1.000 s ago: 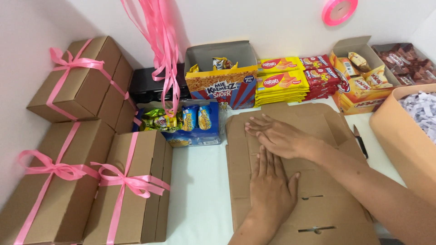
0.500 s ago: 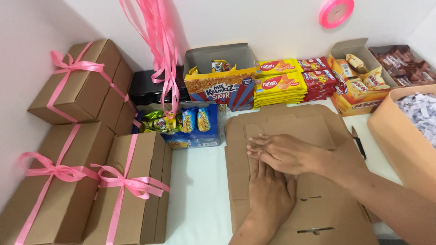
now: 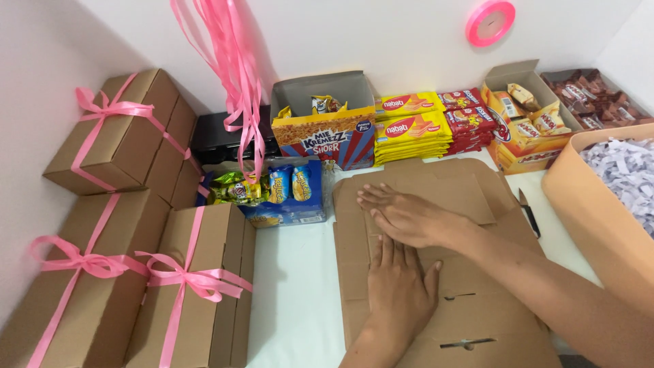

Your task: Assembling a cardboard gift box by folding and tucking flaps from a flat sheet.

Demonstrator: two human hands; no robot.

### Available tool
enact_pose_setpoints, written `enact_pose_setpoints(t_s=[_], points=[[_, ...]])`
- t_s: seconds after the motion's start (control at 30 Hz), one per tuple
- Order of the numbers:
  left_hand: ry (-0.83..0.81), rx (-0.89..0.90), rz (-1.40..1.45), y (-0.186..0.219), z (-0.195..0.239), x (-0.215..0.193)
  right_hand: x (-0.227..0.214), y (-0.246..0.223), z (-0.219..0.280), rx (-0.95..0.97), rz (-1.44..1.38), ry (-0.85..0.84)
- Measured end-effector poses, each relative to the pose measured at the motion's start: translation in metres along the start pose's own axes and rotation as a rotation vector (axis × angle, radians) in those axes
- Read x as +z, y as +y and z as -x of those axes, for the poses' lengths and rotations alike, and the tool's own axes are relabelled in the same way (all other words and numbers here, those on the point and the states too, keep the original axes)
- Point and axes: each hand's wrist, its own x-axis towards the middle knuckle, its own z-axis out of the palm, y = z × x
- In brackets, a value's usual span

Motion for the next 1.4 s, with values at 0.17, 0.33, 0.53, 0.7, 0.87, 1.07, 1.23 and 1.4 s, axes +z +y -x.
enact_pose_setpoints(t_s=[0.17, 0.33, 0.53, 0.7, 0.87, 1.07, 1.23, 1.4], points=[[0.042, 0.008, 0.026, 0.001, 0.001, 0.001, -0.021, -0.028, 0.022, -0.012, -0.116, -0.059], [0.107, 0.054, 0.038, 0.003, -0.001, -0.017, -0.032, -0.042, 0.029, 0.014, -0.218, -0.162], [-0.006, 0.003, 0.025, 0.002, 0.000, -0.002, -0.032, -0.028, 0.020, 0.067, -0.273, -0.081], [0.024, -0.009, 0.015, 0.001, 0.000, 0.001, -0.014, -0.008, 0.000, 0.069, -0.124, -0.009], [-0.005, 0.001, -0.008, 0.001, 0.000, -0.002, -0.015, -0.020, 0.010, 0.026, -0.044, 0.007], [0.069, 0.032, 0.097, 0.000, 0.000, -0.009, -0.037, -0.044, 0.030, 0.127, -0.222, -0.156], [0.043, 0.007, 0.023, 0.000, -0.001, -0.001, -0.037, -0.034, 0.025, 0.112, -0.273, -0.105], [0.010, -0.006, 0.011, 0.001, 0.000, -0.001, -0.016, -0.005, 0.007, 0.033, -0.173, 0.010]])
